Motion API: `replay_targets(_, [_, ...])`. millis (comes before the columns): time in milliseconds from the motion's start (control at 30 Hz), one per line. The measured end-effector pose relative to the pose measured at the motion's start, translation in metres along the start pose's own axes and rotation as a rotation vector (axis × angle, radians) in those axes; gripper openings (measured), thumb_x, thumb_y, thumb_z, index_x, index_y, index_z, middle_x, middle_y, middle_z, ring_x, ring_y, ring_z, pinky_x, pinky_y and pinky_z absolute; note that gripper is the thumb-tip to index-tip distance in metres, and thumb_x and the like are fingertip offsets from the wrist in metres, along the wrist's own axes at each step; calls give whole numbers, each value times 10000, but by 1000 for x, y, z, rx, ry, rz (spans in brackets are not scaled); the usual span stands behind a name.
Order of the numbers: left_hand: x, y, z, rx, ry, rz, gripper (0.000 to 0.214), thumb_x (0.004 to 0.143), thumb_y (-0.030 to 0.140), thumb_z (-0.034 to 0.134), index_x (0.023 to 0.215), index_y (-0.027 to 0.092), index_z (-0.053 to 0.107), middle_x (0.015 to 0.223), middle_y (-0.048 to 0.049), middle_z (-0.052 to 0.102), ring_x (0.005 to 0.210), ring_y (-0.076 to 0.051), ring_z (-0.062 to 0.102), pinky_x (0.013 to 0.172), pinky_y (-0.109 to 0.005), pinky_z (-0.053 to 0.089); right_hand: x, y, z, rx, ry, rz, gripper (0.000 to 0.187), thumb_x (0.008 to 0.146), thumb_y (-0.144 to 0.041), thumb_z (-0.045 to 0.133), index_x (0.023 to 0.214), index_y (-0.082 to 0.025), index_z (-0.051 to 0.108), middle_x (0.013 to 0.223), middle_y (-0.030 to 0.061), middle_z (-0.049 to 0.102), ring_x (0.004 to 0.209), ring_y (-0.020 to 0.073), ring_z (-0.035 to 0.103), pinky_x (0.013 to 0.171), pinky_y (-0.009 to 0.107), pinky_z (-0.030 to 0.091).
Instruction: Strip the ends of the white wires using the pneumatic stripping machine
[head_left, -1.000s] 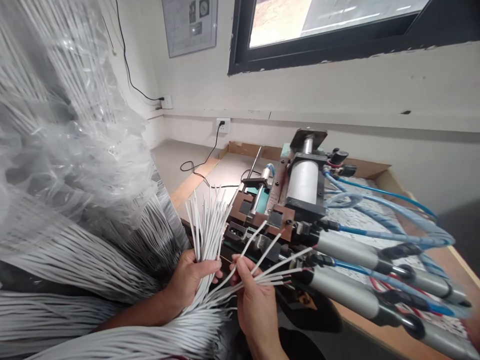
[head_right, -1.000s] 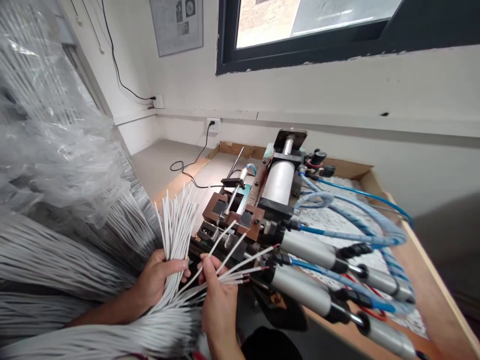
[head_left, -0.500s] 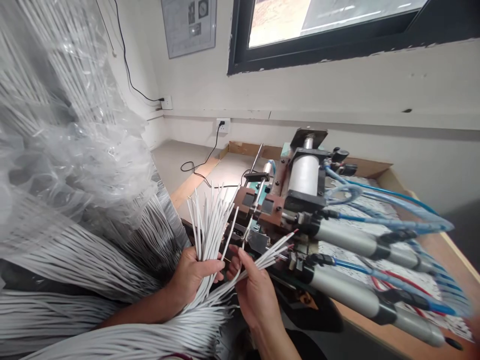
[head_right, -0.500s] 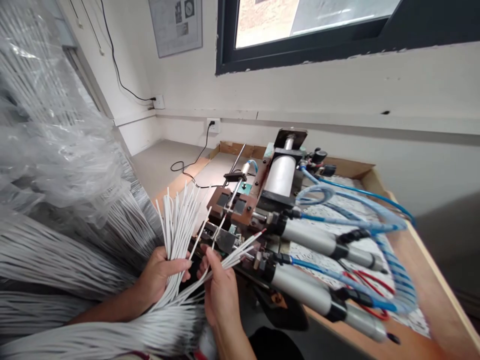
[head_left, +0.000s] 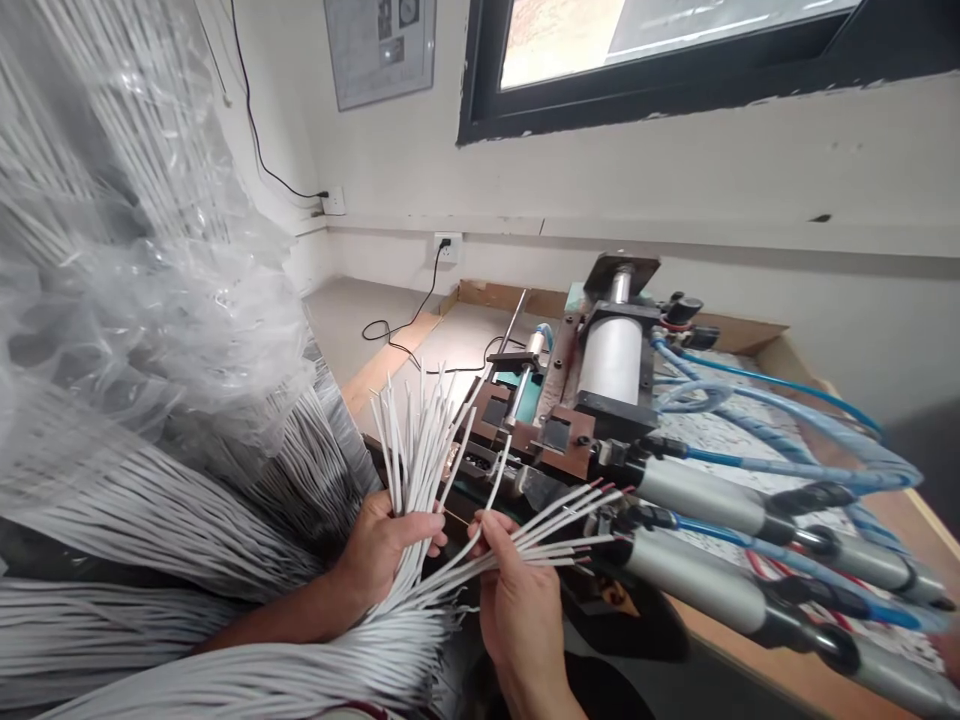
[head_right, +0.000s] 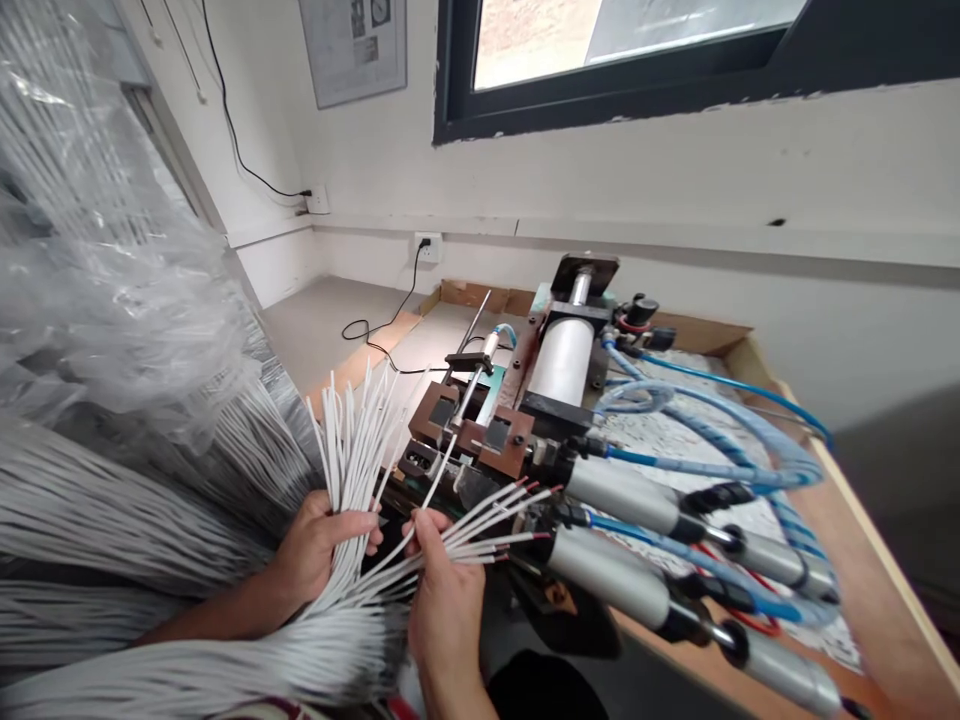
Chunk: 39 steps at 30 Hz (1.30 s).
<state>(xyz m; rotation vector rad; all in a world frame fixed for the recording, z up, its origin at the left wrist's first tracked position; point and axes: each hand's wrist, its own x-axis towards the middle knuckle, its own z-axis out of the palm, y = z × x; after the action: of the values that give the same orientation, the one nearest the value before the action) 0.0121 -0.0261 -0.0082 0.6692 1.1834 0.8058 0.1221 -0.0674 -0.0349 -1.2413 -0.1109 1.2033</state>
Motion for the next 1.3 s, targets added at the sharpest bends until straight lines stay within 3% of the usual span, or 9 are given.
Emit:
replay_targets(233, [3, 1, 3, -6, -13, 50, 137, 534, 163, 727, 635, 124, 643, 470, 22, 579, 422, -103, 536, 446, -215, 397, 9, -8, 8, 162, -4, 113, 235, 519, -306, 771, 574, -144, 610, 533, -22, 520, 504, 99, 423, 504, 227, 346])
replay_targets(433, [1, -3, 3, -4, -76, 56, 123, 560, 155, 712, 652, 106, 647, 501, 13, 582, 456, -92, 507, 484, -224, 400, 0, -13, 15, 151, -253, 261, 321, 532, -384, 787, 728, -156, 676, 571, -15, 564, 528, 114, 479, 564, 252, 396])
replay_targets(667, [-2, 4, 5, 23, -13, 99, 89, 584, 178, 683, 567, 105, 634, 511, -23, 625, 497, -116, 551, 537, -239, 430, -5, -5, 9, 77, -21, 54, 324, 523, -430, 781, 665, -161, 669, 576, -8, 579, 552, 117, 494, 568, 249, 398])
replay_targets(833, [-1, 9, 8, 6, 33, 30, 129, 550, 209, 703, 610, 110, 646, 515, -25, 636, 459, -136, 582, 490, -244, 436, 3, -7, 9, 163, 62, 82, 267, 488, -340, 795, 624, -151, 665, 560, -6, 572, 529, 106, 473, 520, 233, 387])
replay_targets(967, [-1, 8, 8, 34, 15, 50, 126, 545, 208, 708, 589, 115, 635, 504, -14, 623, 430, -117, 557, 457, -227, 408, 8, -10, 11, 209, 59, 131, 255, 459, -302, 806, 592, -139, 662, 535, -9, 559, 510, 95, 448, 498, 218, 361])
replay_targets(1033, [-1, 7, 8, 55, -18, 72, 118, 551, 208, 704, 569, 117, 633, 473, -8, 606, 412, -105, 528, 445, -219, 388, 8, -10, 10, 203, 5, 158, 265, 485, -319, 800, 618, -131, 669, 540, -7, 553, 516, 100, 448, 509, 225, 366])
replay_targets(1233, [-3, 4, 7, 64, -125, 105, 105, 564, 212, 700, 600, 118, 672, 452, -5, 589, 425, -100, 482, 474, -227, 378, 4, -14, 12, 137, -342, 199, 286, 634, -415, 721, 729, -149, 674, 534, -25, 512, 498, 113, 440, 519, 253, 378])
replay_targets(1300, [-4, 4, 6, 73, -149, 94, 121, 560, 208, 701, 637, 116, 693, 498, -15, 611, 466, -110, 495, 492, -229, 375, 2, -11, 10, 102, -376, 168, 266, 637, -404, 722, 730, -159, 678, 530, -17, 536, 508, 121, 460, 548, 265, 394])
